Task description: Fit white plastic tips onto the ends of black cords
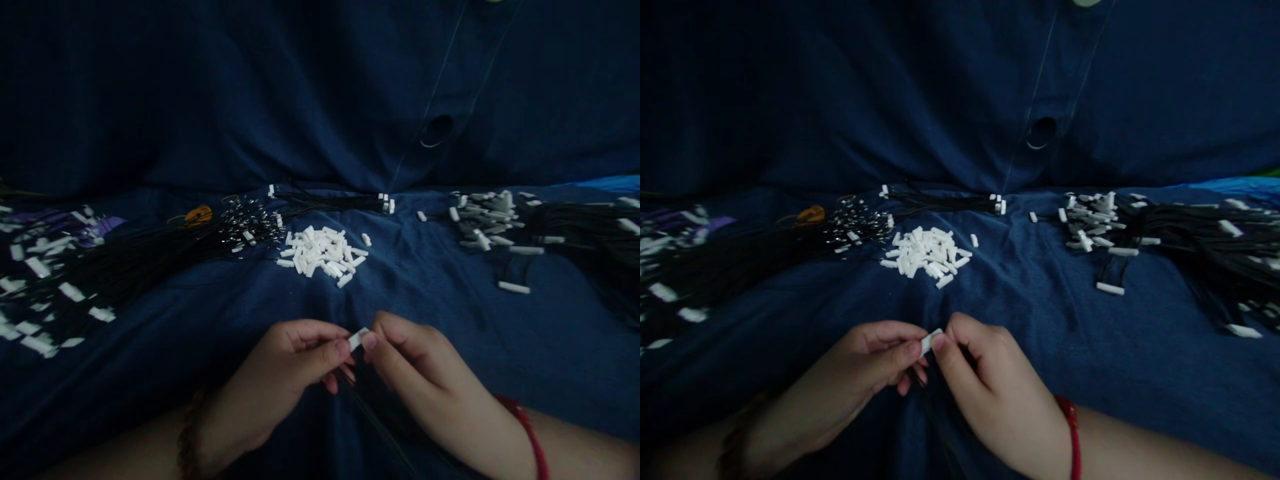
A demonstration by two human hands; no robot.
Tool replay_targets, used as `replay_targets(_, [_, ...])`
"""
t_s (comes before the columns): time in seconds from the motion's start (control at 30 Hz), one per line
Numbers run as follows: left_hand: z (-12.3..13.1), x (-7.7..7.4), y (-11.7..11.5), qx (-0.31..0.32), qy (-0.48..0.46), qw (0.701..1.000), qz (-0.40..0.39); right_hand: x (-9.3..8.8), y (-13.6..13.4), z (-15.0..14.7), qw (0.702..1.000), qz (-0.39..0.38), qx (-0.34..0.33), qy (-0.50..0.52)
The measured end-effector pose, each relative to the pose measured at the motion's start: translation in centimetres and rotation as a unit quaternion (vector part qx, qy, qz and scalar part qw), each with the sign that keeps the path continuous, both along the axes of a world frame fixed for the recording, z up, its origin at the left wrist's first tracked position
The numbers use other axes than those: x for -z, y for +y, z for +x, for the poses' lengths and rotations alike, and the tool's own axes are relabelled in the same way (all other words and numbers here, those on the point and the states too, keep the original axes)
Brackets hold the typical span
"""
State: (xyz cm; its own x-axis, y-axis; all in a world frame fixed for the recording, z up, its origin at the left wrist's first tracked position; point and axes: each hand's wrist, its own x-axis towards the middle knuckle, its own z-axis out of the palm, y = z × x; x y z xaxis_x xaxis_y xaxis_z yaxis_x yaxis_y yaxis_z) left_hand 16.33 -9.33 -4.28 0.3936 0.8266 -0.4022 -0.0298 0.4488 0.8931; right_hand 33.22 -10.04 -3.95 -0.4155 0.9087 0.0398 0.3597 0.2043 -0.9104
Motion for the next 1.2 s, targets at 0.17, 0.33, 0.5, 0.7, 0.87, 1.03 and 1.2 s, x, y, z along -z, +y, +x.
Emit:
replay_targets(0.17, [0.1, 0.1, 0.0, -0.024, -0.003, 1.000, -0.013, 0.2, 0.0, -0.2, 1.000, -0.021, -0.002, 0.006])
replay_targets(0.33, [0.1, -0.3, 0.1, -0.015, 0.004, 1.000, -0.010, 0.1, 0.4, -0.1, 0.999, -0.026, -0.009, -0.020])
replay_targets(0.5, [-0.1, -0.4, 0.3, -0.041, 0.013, 0.999, -0.019, -1.8, 0.2, 0.6, 0.981, 0.087, 0.006, -0.174])
replay_targets(0.7, [-0.3, -0.4, 0.2, -0.046, 0.016, 0.999, -0.010, -2.2, -2.5, 1.2, 0.872, 0.387, -0.029, -0.298])
replay_targets(0.87, [-0.3, -0.3, 0.0, -0.052, 0.008, 0.999, 0.000, -1.1, -3.3, 1.2, 0.871, 0.317, -0.099, -0.362])
replay_targets(1.03, [-0.4, -0.2, 0.0, -0.068, -0.009, 0.998, 0.008, -1.6, -2.9, 1.9, 0.896, 0.242, -0.071, -0.365])
replay_targets(1.2, [-0.3, -0.2, 0.0, -0.097, -0.052, 0.994, -0.022, -4.0, -2.0, 3.8, 0.959, 0.101, -0.077, -0.252])
